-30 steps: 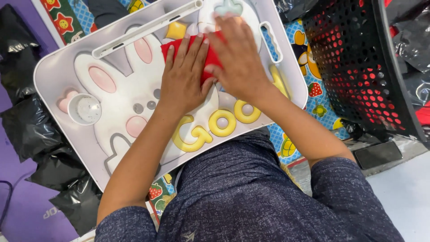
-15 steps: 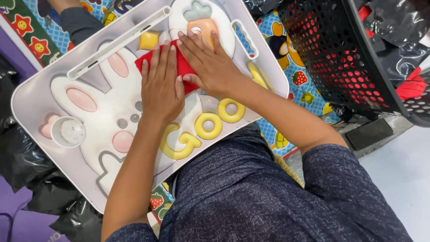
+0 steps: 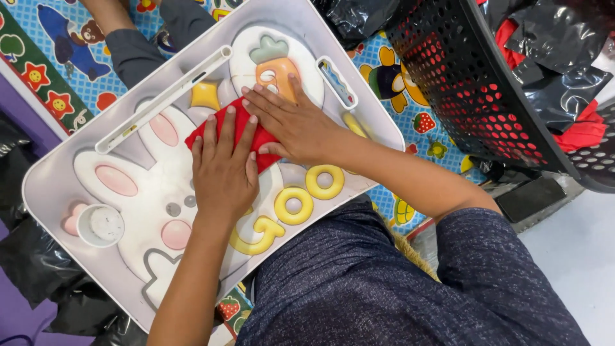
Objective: Trimming loose threads from a red fabric item using scissors and packaging items into shipping bags.
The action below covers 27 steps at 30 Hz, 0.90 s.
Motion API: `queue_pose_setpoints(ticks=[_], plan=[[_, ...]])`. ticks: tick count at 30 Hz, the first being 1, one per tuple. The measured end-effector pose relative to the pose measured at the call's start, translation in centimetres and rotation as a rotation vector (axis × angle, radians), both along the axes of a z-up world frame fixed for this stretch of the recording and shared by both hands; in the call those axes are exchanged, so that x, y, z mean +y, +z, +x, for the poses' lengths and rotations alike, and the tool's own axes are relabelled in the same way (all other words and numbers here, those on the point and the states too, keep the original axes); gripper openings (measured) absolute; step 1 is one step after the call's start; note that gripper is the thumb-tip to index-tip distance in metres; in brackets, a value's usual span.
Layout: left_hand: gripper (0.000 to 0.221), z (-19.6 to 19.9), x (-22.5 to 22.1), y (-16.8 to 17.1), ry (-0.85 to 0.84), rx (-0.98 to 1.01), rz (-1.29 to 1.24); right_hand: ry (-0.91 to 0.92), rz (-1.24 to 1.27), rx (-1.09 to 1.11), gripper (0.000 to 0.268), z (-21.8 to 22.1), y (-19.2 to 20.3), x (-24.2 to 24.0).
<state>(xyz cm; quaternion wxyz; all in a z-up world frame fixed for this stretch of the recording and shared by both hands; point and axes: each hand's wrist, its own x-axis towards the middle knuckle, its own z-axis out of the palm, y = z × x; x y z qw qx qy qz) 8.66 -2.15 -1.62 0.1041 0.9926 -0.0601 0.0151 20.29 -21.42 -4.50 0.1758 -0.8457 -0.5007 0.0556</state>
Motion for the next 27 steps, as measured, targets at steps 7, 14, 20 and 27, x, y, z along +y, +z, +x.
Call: queue_pose_setpoints(ticks=[7,14,20,27], plan=[[0.056,-1.4,-0.9,1.4,0.065,-0.063,0.002,-0.057,0.303,-0.14,0.055,5.9,1.3,-4.5],[0.056,-3.3,-1.1,1.1,0.12,-0.109,-0.034,-0.605,0.655,-0.229,0.011,24.2,-6.4,-8.2],[0.063,-3.4,-0.9,0.9,0.136,-0.059,-0.098,-0.641,-0.091,-0.378,0.04,37.2,-21.5,-12.0],[0.062,-3.2,-0.7,0.4,0.151,-0.029,-0.142,-0.737,-0.494,-0.132,0.077,41.1,-22.8,-12.9]])
